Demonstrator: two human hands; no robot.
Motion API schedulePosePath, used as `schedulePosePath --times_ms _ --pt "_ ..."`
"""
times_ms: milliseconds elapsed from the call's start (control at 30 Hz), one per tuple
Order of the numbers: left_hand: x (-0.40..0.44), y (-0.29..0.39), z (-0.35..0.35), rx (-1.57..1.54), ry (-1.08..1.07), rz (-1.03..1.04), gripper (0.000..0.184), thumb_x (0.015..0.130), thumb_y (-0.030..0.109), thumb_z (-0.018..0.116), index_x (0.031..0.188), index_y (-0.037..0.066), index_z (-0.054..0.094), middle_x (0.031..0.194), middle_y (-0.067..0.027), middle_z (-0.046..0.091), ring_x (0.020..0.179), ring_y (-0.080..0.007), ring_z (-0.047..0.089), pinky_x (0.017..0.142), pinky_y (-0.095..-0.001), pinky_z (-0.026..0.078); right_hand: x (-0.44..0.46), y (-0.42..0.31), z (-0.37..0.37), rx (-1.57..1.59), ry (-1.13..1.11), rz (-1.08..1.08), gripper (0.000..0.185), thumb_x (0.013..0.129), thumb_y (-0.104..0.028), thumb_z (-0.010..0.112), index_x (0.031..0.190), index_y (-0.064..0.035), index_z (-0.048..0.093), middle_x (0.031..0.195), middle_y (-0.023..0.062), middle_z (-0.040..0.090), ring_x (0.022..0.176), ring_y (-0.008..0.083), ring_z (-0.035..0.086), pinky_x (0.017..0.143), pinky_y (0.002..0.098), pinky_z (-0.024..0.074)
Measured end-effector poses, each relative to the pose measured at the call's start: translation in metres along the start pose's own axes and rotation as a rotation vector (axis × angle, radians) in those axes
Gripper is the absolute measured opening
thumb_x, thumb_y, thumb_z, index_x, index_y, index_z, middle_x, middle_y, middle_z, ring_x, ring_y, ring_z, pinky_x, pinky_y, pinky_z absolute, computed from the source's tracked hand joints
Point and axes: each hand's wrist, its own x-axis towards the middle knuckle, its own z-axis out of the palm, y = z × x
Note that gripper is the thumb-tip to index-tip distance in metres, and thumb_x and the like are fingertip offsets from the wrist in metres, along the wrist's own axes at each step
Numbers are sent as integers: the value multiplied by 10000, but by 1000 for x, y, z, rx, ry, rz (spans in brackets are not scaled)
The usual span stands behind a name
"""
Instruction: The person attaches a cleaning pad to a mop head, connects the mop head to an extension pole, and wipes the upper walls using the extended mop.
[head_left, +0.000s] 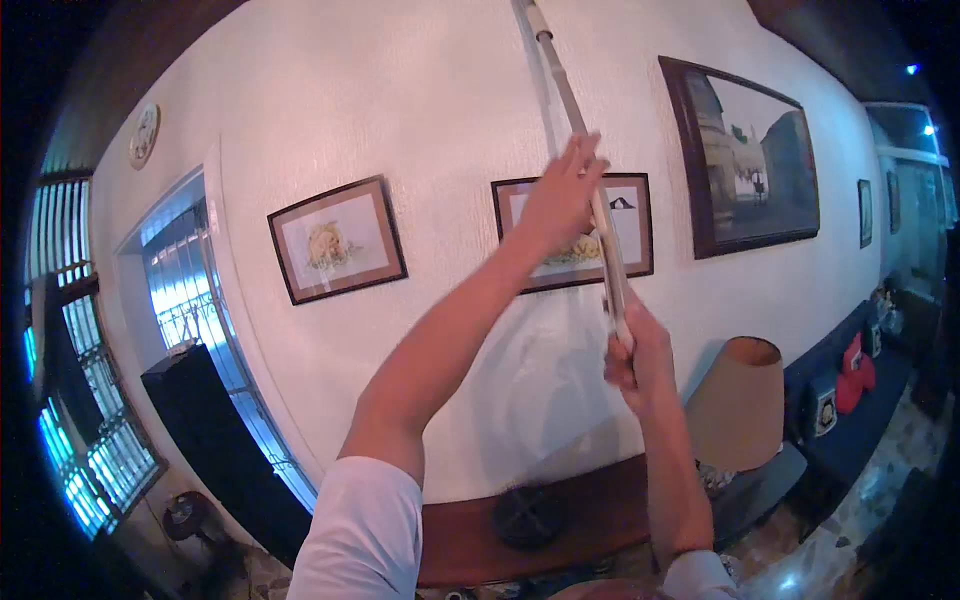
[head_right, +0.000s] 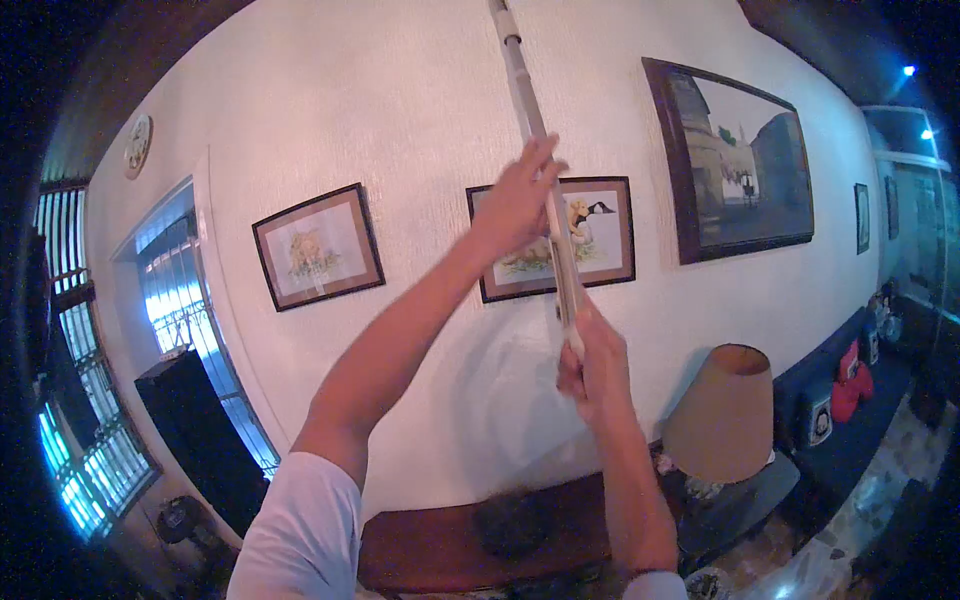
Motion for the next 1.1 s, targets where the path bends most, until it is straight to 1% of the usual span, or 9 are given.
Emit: schedulePosePath --times_ms 67,133,200,367,633,900,1000,1033,1100 --pt "-33 40 -4 -50 -49 -13 585 809 -11 669 1374 48 530 1639 -198 326 1516 -439 306 1191 -509 386 -35 22 -25 -44 54 61 548 1076 -450 527 1547 -175 475 597 -50 408 422 68 346 384 247 316" --pt "-58 75 -13 -81 -95 -29 599 813 6 666 1393 55 524 1642 -192 324 1530 -428 281 1206 -507 366 -73 44 -38 -88 166 56 499 1069 -458 523 1480 -176 511 566 -58 375 391 56 307 362 223 290" --pt "-73 95 -21 -93 -163 29 631 810 37 667 1423 72 518 1648 -175 320 1542 -415 255 1208 -537 347 -99 51 -51 -97 158 38 523 1069 -460 526 1504 -172 492 564 -59 371 392 55 306 364 223 298" --pt "-39 92 -16 -99 -77 17 672 787 40 673 1438 95 517 1648 -145 324 1541 -418 257 1182 -584 352 -95 15 -41 -127 200 35 561 1072 -458 532 1544 -162 467 571 -55 379 409 53 320 370 223 299" --pt "18 56 -16 -21 -27 -73 673 768 45 688 1420 91 525 1641 -127 341 1539 -377 283 1162 -613 362 -44 -25 0 -496 289 -282 546 1089 -405 526 1531 -83 509 664 -75 401 529 31 380 441 231 323" --pt "-69 111 -20 19 -186 206 683 862 161 715 1500 260 491 1658 -54 332 1548 -334 274 1228 -619 281 -164 45 -67 -564 314 -211 544 1092 -351 518 1515 -10 503 688 -76 450 571 32 415 510 221 374" --pt "-72 119 -15 17 -148 227 647 879 145 682 1495 213 495 1625 -129 354 1512 -369 317 1212 -596 306 -193 57 -69 -502 418 -187 520 1083 -307 541 1509 -11 512 691 -82 469 566 29 419 509 223 366" --pt "-67 118 -12 12 -148 233 647 879 145 682 1495 213 495 1625 -129 354 1512 -369 317 1212 -596 306 -200 62 -72 -554 428 -210 512 1066 -273 573 1501 -9 521 692 -51 521 561 51 446 510 247 389" --pt "-51 111 -8 -139 139 -127 663 886 113 661 1511 186 453 1563 -212 382 1467 -370 366 1186 -550 346 -214 72 -78 -610 440 -225 507 1049 -239 604 1493 -7 530 693 -21 572 556 73 474 511 271 412"
